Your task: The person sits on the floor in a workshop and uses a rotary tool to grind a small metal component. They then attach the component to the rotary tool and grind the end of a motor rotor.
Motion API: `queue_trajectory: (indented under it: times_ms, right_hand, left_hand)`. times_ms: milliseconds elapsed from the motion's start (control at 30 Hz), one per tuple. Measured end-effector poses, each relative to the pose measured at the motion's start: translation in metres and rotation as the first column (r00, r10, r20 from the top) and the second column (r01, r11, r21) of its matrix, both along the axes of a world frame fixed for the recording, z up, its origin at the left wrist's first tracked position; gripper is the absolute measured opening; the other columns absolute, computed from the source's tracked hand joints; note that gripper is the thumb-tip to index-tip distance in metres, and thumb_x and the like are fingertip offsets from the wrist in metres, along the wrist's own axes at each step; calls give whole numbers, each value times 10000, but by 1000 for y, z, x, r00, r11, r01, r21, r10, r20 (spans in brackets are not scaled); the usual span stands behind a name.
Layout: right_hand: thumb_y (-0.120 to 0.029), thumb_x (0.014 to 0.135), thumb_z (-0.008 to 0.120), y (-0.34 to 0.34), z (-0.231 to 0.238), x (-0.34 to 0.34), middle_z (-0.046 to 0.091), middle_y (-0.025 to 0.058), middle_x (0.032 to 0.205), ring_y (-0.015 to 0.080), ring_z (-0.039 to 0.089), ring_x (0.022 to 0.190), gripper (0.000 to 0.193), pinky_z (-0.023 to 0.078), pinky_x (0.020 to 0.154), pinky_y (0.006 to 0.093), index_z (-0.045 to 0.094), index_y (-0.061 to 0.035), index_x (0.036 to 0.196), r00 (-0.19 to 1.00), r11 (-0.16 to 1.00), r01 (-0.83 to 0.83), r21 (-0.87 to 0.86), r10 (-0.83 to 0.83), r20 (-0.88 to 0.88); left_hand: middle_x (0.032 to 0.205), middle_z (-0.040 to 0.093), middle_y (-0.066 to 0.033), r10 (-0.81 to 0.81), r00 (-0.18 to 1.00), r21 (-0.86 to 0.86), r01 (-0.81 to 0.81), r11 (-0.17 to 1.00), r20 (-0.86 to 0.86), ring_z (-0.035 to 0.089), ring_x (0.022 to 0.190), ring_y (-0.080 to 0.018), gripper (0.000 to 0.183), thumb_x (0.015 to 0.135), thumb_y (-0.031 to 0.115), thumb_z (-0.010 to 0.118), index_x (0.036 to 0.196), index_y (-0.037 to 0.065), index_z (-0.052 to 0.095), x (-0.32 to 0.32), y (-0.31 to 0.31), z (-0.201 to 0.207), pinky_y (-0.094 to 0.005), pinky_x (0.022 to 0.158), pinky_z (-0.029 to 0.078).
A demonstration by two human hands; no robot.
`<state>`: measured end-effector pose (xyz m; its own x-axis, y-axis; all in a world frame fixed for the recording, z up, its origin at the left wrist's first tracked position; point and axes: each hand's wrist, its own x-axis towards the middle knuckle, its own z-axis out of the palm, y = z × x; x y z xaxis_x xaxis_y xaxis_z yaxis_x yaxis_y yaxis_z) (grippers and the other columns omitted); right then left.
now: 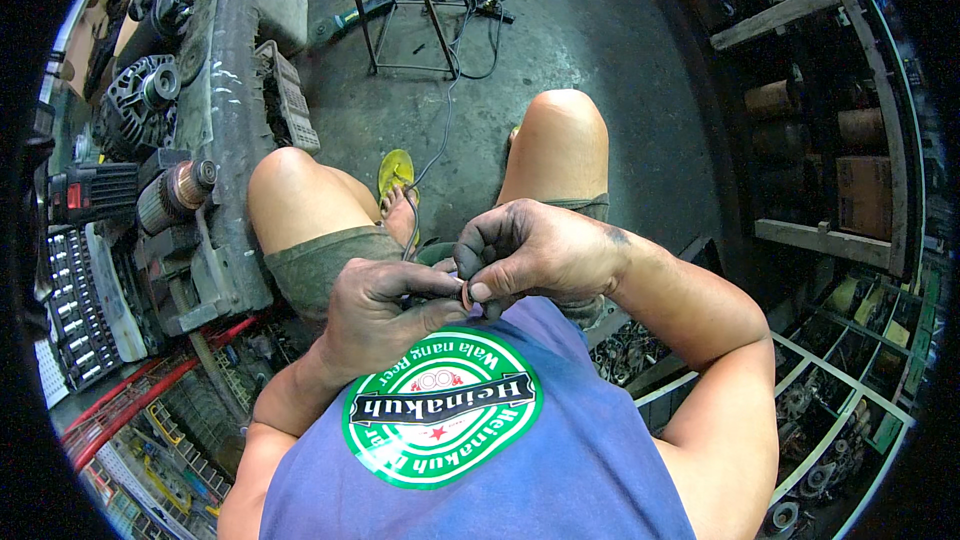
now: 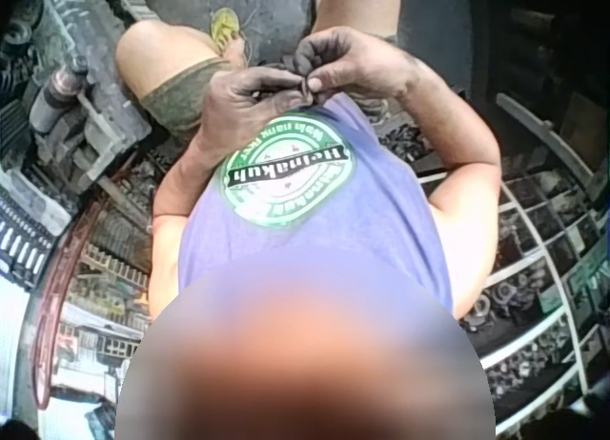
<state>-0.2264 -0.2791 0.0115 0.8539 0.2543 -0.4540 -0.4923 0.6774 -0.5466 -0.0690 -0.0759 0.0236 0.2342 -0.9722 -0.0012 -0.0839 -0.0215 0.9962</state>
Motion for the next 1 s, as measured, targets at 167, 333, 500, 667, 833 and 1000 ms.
queue_trajectory:
  times_ms: [167, 333, 500, 667, 833, 1000]
  right_hand:
    - [-30, 953, 807, -3, 6, 3, 759, 102, 1025, 189, 762, 943, 208, 656, 875, 321, 686, 40, 1107, 998, 999, -22, -31, 20, -56]
    - [-33, 957, 797, -2, 9, 5, 760, 105, 1038, 192, 764, 940, 192, 662, 870, 327, 689, 44, 1095, 997, 999, -29, -39, 26, -79]
    - [-56, 961, 800, -1, 12, 8, 761, 102, 1026, 175, 760, 914, 189, 656, 845, 314, 692, 37, 1085, 995, 995, -32, -95, 23, -92]
    - [-87, 956, 811, 2, 21, 9, 756, 75, 942, 139, 743, 858, 182, 620, 788, 283, 702, 27, 1047, 998, 949, -32, -314, 11, -68]
    - [-100, 948, 807, 12, 34, 5, 755, 67, 908, 142, 735, 849, 169, 607, 770, 308, 716, 24, 1017, 997, 754, 48, -655, 8, 81]
    - [-39, 907, 784, 18, 41, 6, 723, 117, 913, 264, 748, 825, 125, 603, 741, 375, 735, -6, 1018, 878, 255, 357, -899, 237, 415]
  left_hand:
    - [944, 830, -120, -4, 998, 30, 6, 1000, -62, 789, 832, -134, 201, 890, 55, 890, 1055, -14, 799, -1, 0, -2, -285, 740, 634]
    - [971, 827, -118, 28, 996, 71, -23, 997, -83, 793, 877, -141, 193, 888, 47, 892, 1042, -11, 791, -4, 2, -2, -287, 768, 644]
    - [975, 826, -108, 51, 993, 95, -41, 995, -106, 795, 895, -140, 211, 888, 46, 892, 1055, -4, 774, -4, 4, -4, -282, 784, 648]
    - [992, 825, -119, 7, 998, 56, -3, 998, -68, 794, 911, -143, 225, 894, 18, 879, 1078, -21, 756, 1, 6, -7, -287, 818, 652]
    - [977, 817, -105, 98, 982, 71, -88, 994, -162, 783, 889, -127, 197, 872, 19, 891, 1040, 5, 790, -2, 7, -12, -285, 771, 639]
    - [961, 819, -108, 106, 986, 101, -93, 991, -128, 784, 875, -123, 197, 871, 27, 896, 1037, 7, 793, 0, 7, -12, -276, 779, 640]
